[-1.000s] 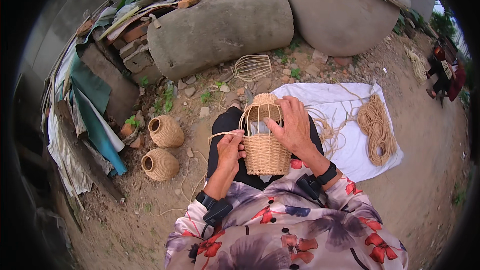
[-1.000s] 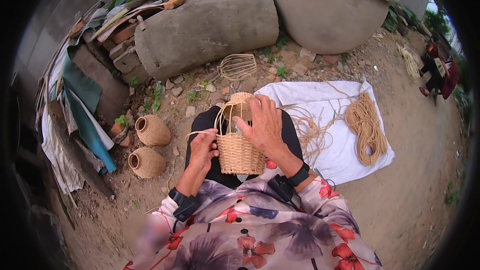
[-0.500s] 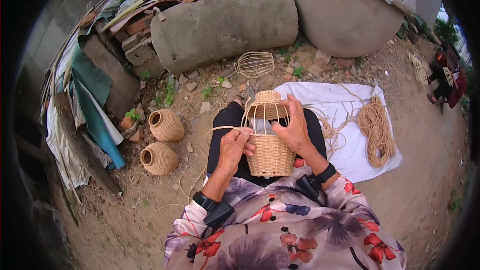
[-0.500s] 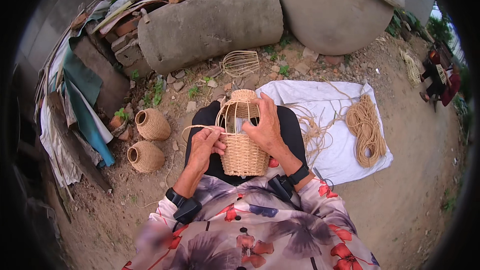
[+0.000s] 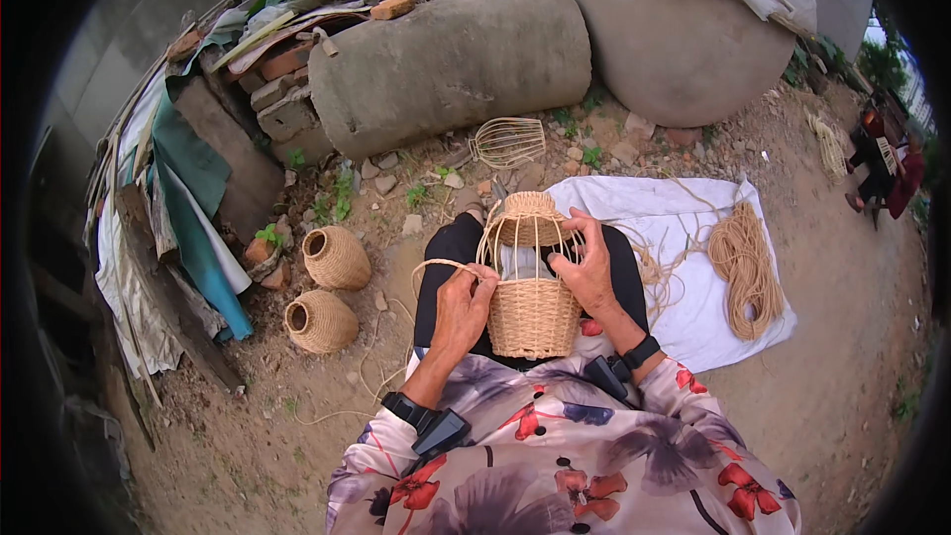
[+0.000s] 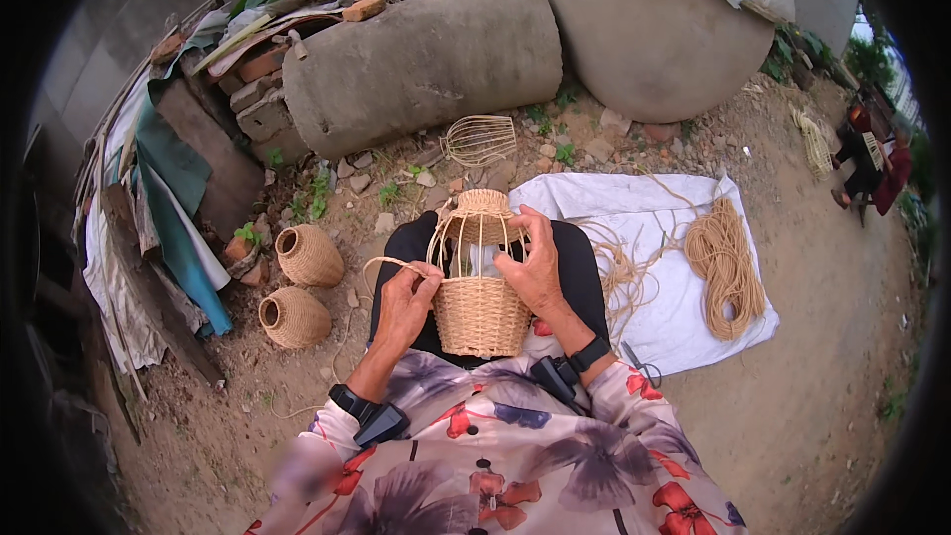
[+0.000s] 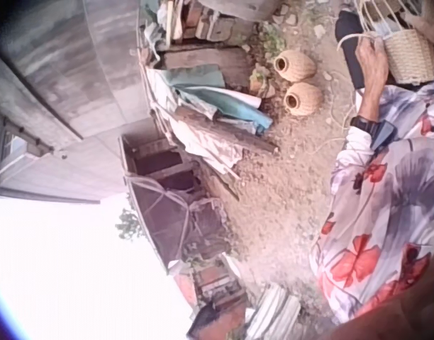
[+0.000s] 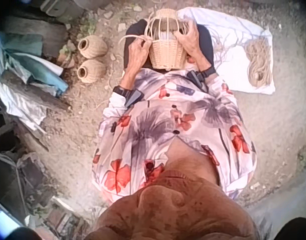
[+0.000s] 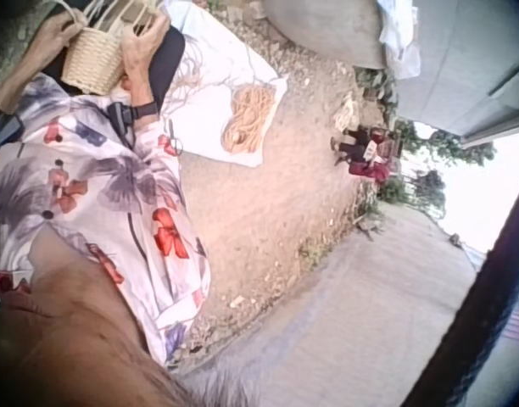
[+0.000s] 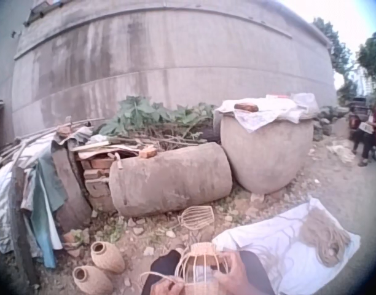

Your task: Hand-weaving a small wicker or bamboo cage-style basket using natural fiber strips.

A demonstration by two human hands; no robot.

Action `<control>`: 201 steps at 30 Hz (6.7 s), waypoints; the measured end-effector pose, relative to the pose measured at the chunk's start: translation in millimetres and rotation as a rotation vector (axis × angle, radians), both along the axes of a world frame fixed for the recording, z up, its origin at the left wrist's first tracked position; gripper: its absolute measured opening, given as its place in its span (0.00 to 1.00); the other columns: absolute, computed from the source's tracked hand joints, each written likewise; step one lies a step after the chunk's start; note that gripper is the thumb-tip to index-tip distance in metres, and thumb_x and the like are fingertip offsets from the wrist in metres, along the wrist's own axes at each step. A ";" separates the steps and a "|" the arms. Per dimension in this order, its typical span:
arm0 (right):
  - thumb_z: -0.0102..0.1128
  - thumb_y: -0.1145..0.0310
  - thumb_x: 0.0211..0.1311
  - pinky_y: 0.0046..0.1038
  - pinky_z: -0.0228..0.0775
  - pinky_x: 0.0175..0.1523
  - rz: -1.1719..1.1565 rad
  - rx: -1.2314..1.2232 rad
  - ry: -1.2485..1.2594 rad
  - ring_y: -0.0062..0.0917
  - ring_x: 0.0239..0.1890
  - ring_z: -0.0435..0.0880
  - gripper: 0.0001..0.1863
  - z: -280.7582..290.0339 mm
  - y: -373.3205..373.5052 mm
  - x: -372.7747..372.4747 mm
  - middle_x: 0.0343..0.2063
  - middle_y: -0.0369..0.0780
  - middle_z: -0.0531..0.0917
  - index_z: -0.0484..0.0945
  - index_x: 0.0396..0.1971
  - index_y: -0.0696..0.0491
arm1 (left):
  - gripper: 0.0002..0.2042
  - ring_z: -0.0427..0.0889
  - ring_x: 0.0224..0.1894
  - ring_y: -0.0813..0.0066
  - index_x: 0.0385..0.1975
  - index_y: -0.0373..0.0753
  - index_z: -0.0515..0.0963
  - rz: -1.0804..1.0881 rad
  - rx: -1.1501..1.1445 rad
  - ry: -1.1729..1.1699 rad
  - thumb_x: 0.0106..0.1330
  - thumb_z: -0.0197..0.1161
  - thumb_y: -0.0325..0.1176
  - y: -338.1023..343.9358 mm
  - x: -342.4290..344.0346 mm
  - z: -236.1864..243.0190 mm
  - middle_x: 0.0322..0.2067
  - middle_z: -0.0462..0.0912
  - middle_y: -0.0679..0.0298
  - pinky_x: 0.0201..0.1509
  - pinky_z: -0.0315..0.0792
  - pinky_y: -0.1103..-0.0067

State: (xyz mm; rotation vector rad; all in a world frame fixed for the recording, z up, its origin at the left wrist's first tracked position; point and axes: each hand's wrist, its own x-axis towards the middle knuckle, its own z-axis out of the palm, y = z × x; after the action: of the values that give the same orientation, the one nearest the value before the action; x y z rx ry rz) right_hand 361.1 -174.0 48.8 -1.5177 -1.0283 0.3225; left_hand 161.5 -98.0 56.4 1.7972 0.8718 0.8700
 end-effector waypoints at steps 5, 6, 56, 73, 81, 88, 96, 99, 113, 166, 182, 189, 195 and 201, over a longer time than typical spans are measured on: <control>0.63 0.72 0.41 0.39 0.67 0.57 0.030 0.029 -0.018 0.41 0.61 0.68 0.25 0.0 -6.4 -0.5 0.59 0.49 0.67 0.68 0.44 0.54 | 0.07 0.77 0.24 0.80 0.35 0.34 0.78 -0.038 0.141 0.133 0.61 0.62 0.29 5.0 12.1 20.5 0.23 0.80 0.65 0.29 0.73 0.79; 0.63 0.72 0.41 0.39 0.67 0.57 0.031 0.028 -0.023 0.41 0.61 0.68 0.25 -0.3 -10.6 -2.0 0.59 0.49 0.67 0.68 0.44 0.54 | 0.08 0.79 0.23 0.77 0.35 0.35 0.78 -0.030 0.176 0.182 0.59 0.63 0.29 3.7 15.3 21.4 0.22 0.81 0.65 0.29 0.73 0.77; 0.54 0.75 0.52 0.32 0.68 0.54 -0.022 -0.095 0.014 0.35 0.53 0.75 0.20 -25.0 -29.2 25.0 0.52 0.47 0.74 0.68 0.48 0.59 | 0.08 0.79 0.25 0.70 0.32 0.37 0.83 -0.130 0.275 0.221 0.54 0.61 0.27 28.1 29.6 20.1 0.25 0.81 0.57 0.32 0.73 0.75; 0.62 0.68 0.43 0.46 0.58 0.64 -0.060 -0.268 -0.355 0.48 0.63 0.63 0.36 34.5 -3.9 -10.9 0.59 0.51 0.64 0.62 0.58 0.52 | 0.16 0.79 0.25 0.84 0.46 0.40 0.77 -0.258 0.030 0.238 0.56 0.62 0.22 12.1 25.7 51.0 0.25 0.78 0.67 0.28 0.73 0.81; 0.58 0.75 0.44 0.41 0.55 0.67 -0.064 -0.036 -0.186 0.46 0.63 0.64 0.34 21.7 -2.0 -12.6 0.57 0.51 0.67 0.64 0.57 0.56 | 0.16 0.78 0.25 0.84 0.43 0.39 0.75 -0.286 -0.263 -0.033 0.52 0.60 0.19 13.3 13.9 42.4 0.26 0.78 0.68 0.28 0.75 0.85; 0.57 0.76 0.43 0.41 0.54 0.68 -0.121 0.029 -0.237 0.45 0.62 0.64 0.31 8.4 6.0 -14.0 0.55 0.51 0.68 0.66 0.54 0.58 | 0.16 0.72 0.20 0.82 0.40 0.40 0.71 -0.072 -0.160 -0.034 0.51 0.60 0.20 14.3 21.4 37.3 0.20 0.73 0.70 0.24 0.66 0.82; 0.56 0.76 0.44 0.41 0.55 0.67 -0.103 0.000 -0.259 0.45 0.61 0.65 0.29 8.2 -0.3 -12.0 0.54 0.51 0.69 0.66 0.52 0.58 | 0.12 0.70 0.15 0.70 0.35 0.40 0.73 0.256 0.404 0.088 0.49 0.59 0.25 5.2 24.3 23.0 0.12 0.67 0.65 0.23 0.65 0.71; 0.56 0.76 0.44 0.41 0.55 0.66 -0.096 -0.004 -0.227 0.46 0.60 0.65 0.29 3.0 -0.8 -6.5 0.53 0.51 0.69 0.66 0.52 0.58 | 0.12 0.73 0.16 0.67 0.35 0.42 0.73 0.316 0.467 0.171 0.49 0.60 0.26 12.6 13.0 10.6 0.14 0.71 0.64 0.24 0.69 0.70; 0.57 0.74 0.46 0.36 0.60 0.62 -0.114 -0.019 0.006 0.42 0.55 0.70 0.28 -17.8 -7.4 17.3 0.48 0.48 0.72 0.67 0.53 0.58 | 0.18 0.81 0.23 0.63 0.40 0.31 0.75 0.768 -0.230 -0.531 0.58 0.67 0.38 135.6 -320.3 -169.1 0.26 0.83 0.51 0.26 0.76 0.71; 0.60 0.74 0.46 0.36 0.60 0.64 -0.086 0.015 -0.089 0.42 0.59 0.69 0.18 -5.8 -20.4 5.2 0.53 0.49 0.71 0.73 0.41 0.57 | 0.10 0.75 0.21 0.83 0.36 0.38 0.73 0.027 -0.109 0.173 0.60 0.64 0.34 22.5 41.9 13.1 0.21 0.80 0.68 0.25 0.68 0.84; 0.61 0.75 0.46 0.33 0.65 0.60 -0.048 0.015 -0.030 0.37 0.58 0.72 0.18 -13.5 -20.9 12.3 0.55 0.47 0.70 0.73 0.41 0.57 | 0.05 0.74 0.21 0.83 0.29 0.36 0.79 0.327 -0.040 0.020 0.54 0.60 0.24 30.6 4.1 -21.8 0.21 0.79 0.69 0.25 0.69 0.84; 0.60 0.76 0.48 0.32 0.69 0.58 -0.010 0.005 0.078 0.35 0.58 0.73 0.17 -15.3 -25.0 17.2 0.56 0.46 0.69 0.73 0.41 0.56 | 0.07 0.76 0.24 0.86 0.37 0.35 0.81 0.045 -0.483 -0.144 0.66 0.62 0.33 52.9 -27.1 -14.9 0.25 0.80 0.69 0.27 0.74 0.87; 0.59 0.75 0.48 0.31 0.67 0.58 -0.011 0.002 0.049 0.36 0.60 0.70 0.16 -18.8 -25.9 20.9 0.57 0.46 0.69 0.74 0.40 0.56 | 0.11 0.77 0.24 0.88 0.45 0.35 0.77 -0.319 -0.740 -0.252 0.70 0.59 0.34 62.0 -3.4 -4.6 0.26 0.79 0.70 0.25 0.74 0.90; 0.60 0.74 0.47 0.31 0.66 0.60 -0.002 0.032 0.113 0.37 0.60 0.71 0.16 -16.2 -26.2 17.4 0.56 0.46 0.70 0.73 0.40 0.57 | 0.07 0.80 0.24 0.69 0.38 0.39 0.83 -0.193 0.272 0.023 0.62 0.62 0.28 53.4 22.0 -16.4 0.26 0.81 0.64 0.31 0.73 0.75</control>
State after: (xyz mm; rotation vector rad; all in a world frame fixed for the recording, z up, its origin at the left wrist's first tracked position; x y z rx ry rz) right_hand 378.6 -200.2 32.5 -1.4554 -0.9386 0.3837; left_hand 183.4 -44.6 40.0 2.0906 0.6024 0.8752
